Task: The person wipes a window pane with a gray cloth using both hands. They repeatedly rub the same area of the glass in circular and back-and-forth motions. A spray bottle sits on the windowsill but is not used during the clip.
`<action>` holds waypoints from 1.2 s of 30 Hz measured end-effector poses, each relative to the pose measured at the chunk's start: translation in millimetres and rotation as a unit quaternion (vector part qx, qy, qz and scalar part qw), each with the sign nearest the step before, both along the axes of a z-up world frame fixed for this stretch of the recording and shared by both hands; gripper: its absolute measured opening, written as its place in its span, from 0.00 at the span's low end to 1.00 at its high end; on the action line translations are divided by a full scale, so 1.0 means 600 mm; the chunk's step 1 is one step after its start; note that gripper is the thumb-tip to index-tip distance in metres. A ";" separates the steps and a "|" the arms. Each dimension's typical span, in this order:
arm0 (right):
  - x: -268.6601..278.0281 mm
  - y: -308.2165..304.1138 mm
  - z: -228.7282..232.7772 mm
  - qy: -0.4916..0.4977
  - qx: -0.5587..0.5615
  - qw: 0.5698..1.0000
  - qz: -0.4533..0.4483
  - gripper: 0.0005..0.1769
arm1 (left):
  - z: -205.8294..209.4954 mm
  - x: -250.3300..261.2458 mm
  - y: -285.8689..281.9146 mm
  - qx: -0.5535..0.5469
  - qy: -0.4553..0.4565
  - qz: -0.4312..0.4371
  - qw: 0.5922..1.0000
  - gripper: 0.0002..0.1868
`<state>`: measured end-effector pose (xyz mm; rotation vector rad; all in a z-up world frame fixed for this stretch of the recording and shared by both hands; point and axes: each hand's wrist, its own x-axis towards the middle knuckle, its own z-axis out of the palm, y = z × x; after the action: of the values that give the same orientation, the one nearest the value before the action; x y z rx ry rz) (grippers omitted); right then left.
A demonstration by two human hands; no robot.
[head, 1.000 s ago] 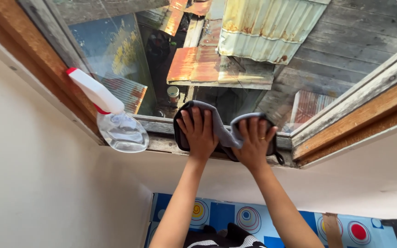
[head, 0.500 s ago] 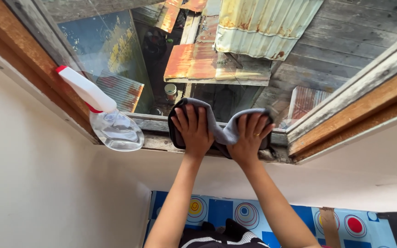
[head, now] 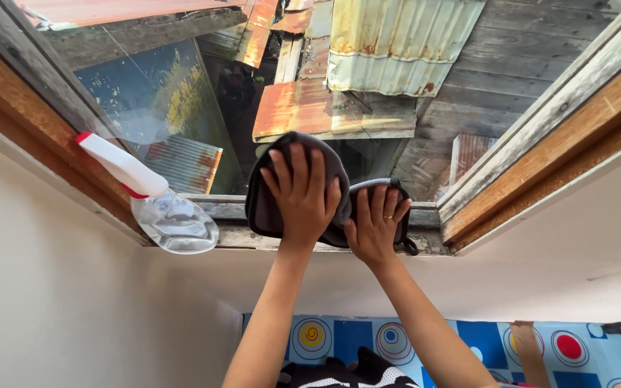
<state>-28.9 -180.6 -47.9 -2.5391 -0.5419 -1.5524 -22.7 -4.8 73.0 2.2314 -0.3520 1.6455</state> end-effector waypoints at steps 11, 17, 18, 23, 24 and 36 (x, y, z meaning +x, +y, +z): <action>-0.004 0.006 0.014 -0.008 -0.005 1.000 -0.019 0.40 | -0.069 -0.013 0.035 0.026 0.066 0.035 0.997 0.34; -0.006 0.003 0.012 -0.001 -0.003 1.000 -0.003 0.41 | 0.013 -0.005 0.021 0.018 0.052 0.043 0.998 0.34; -0.006 0.003 0.012 -0.005 0.001 1.000 0.003 0.42 | 0.008 -0.006 0.016 0.032 0.053 0.040 0.997 0.33; -0.009 0.004 0.014 -0.008 0.003 1.000 0.003 0.42 | -0.120 -0.022 0.022 0.084 0.075 0.025 0.993 0.31; -0.008 0.005 0.016 -0.006 0.005 1.000 0.001 0.43 | -0.146 -0.021 0.030 0.093 0.080 0.028 0.992 0.31; -0.009 0.003 0.022 -0.008 0.005 1.000 0.019 0.42 | 0.017 0.002 0.018 0.023 0.039 0.024 0.999 0.33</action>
<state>-34.6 -179.0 -34.8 -2.4968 -0.5790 -1.5587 -21.6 5.8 83.0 2.3488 -0.3214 1.5835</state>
